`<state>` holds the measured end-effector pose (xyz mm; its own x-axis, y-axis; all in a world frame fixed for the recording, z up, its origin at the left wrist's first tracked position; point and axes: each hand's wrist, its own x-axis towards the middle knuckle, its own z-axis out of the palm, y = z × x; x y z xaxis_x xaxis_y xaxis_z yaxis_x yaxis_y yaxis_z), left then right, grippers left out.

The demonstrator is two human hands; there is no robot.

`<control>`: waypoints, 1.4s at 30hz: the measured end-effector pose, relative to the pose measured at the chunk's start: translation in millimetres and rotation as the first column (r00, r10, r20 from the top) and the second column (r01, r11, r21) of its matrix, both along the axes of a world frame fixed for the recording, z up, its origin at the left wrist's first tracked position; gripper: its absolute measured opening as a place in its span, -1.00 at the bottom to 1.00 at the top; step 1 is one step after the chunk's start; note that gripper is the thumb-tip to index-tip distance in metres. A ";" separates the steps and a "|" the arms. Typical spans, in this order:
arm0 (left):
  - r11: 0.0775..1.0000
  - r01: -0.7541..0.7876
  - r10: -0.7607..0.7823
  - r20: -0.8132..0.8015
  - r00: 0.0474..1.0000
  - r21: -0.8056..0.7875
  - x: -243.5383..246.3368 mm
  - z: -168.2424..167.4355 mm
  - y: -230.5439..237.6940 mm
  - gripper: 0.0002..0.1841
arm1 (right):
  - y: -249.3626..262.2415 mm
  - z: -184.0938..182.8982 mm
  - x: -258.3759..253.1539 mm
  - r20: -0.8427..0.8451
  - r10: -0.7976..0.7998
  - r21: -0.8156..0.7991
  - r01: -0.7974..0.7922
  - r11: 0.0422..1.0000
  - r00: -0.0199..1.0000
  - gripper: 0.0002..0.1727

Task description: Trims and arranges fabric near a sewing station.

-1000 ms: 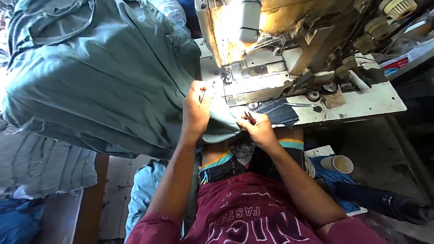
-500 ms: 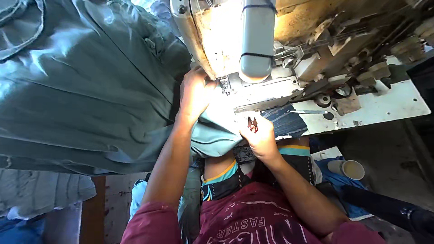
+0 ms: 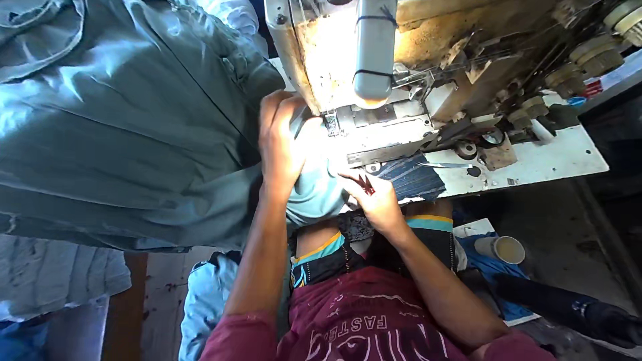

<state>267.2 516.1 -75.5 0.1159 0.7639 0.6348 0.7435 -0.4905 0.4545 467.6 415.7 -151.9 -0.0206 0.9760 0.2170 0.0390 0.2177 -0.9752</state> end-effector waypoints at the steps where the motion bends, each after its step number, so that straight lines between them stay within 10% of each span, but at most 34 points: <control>1: 0.999 -0.021 0.021 0.009 1.000 0.024 -9.4 -7.9 -27.2 -0.47 | -6.3 -6.3 6.4 -0.005 -0.005 -0.037 0.005 0.999 1.000 -0.77; 5: 0.941 -0.215 0.193 -0.107 0.975 -0.262 -65.8 -56.6 -93.9 -0.40 | -18.3 -19.4 35.0 -0.101 -0.022 -0.101 0.012 0.995 0.995 -0.61; 9: 0.883 0.063 0.150 0.407 0.901 -0.465 -101.8 -23.2 -104.3 -0.53 | -16.6 -5.5 29.3 -0.131 0.084 -0.033 -0.089 0.995 0.988 -0.67; 13: 0.891 0.400 -0.164 0.669 0.725 -0.215 -83.6 35.6 -100.6 -0.49 | -16.0 20.8 -8.5 -0.157 0.267 0.109 -0.252 0.962 0.951 -0.72; 17: 0.848 0.527 -0.383 0.628 0.677 -0.050 -38.9 70.0 -94.4 -0.47 | -15.8 43.9 -43.4 -0.084 0.456 0.233 -0.428 0.873 0.886 -0.32; 23: 0.807 0.561 -0.514 0.684 0.517 0.182 7.1 104.4 -93.4 -0.57 | -24.4 -17.9 -50.6 -0.099 0.541 -0.121 -0.549 0.827 0.836 -0.50; 32: 0.986 0.166 -0.168 0.141 0.976 0.021 -61.3 115.0 -110.6 -0.74 | -47.1 19.9 46.9 -0.076 0.757 0.273 -0.716 0.642 0.649 -0.46; 37: 0.972 -0.176 0.128 -0.279 0.952 -0.154 -86.9 71.6 -91.2 -0.65 | -23.5 4.8 19.4 -0.378 0.407 -0.064 -0.462 0.884 0.831 -0.72; 42: 0.802 0.522 -0.509 0.125 0.852 -0.292 -38.0 47.5 -81.7 -0.81 | -16.0 31.8 -14.1 -0.281 0.370 -0.096 -0.409 0.907 0.886 -0.73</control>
<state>229.2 434.4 -28.0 0.5283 0.7523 0.3937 0.3993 -0.6293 0.6668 453.5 399.7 -120.1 -0.3700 0.9213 0.1193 -0.2686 0.0168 -0.9631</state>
